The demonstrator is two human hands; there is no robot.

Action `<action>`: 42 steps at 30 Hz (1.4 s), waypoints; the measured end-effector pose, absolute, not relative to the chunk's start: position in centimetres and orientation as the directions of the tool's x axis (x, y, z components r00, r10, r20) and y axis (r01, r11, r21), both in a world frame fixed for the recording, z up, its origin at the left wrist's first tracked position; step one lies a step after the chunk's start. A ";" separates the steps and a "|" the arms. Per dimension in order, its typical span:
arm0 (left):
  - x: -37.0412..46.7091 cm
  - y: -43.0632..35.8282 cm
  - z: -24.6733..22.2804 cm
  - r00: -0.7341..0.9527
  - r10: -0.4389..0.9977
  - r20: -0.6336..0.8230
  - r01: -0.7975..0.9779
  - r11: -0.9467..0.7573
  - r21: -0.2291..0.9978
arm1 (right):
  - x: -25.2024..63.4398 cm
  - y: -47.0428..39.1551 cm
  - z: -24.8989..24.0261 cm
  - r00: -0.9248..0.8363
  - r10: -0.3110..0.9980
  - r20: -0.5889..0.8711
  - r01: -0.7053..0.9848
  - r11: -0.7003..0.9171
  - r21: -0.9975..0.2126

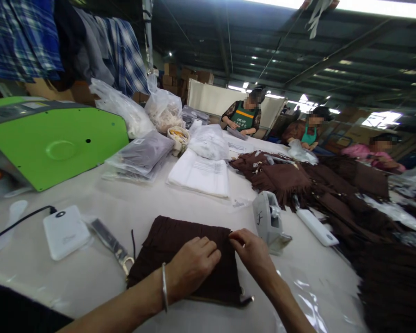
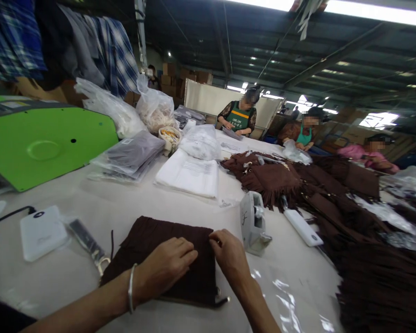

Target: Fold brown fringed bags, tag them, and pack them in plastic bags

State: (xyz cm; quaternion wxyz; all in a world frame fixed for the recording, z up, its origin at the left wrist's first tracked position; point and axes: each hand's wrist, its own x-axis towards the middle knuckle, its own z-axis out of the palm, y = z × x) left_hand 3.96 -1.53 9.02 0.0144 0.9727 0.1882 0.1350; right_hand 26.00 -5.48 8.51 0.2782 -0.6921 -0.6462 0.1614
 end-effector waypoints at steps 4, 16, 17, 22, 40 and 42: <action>7.1 -1.5 7.3 0.905 0.385 0.181 0.392 -0.920 0.001 | 25.4 -5.5 9.3 -0.135 0.985 0.109 0.937 0.163 -0.308; 5.5 1.6 8.9 0.501 0.864 0.051 0.402 -0.285 0.870 | 25.5 -5.4 9.4 -0.208 0.971 0.115 0.870 0.237 -0.431; 5.6 1.9 8.9 0.496 0.868 0.030 0.386 -0.251 0.888 | 25.2 -5.3 9.4 -0.222 0.969 0.105 0.877 0.246 -0.413; 5.6 2.3 8.3 0.496 0.869 -0.002 0.350 -0.198 0.916 | 23.4 -4.8 9.6 -0.277 0.960 0.042 0.927 0.278 -0.250; 5.6 0.6 8.3 0.619 0.765 0.176 0.363 -0.477 0.800 | 23.4 -7.3 9.8 -0.316 0.941 0.120 0.931 0.332 -0.152; 5.6 -0.1 7.9 0.703 0.682 0.202 0.403 -0.616 0.677 | 23.6 -8.1 9.1 -0.351 0.930 0.104 0.902 0.366 -0.227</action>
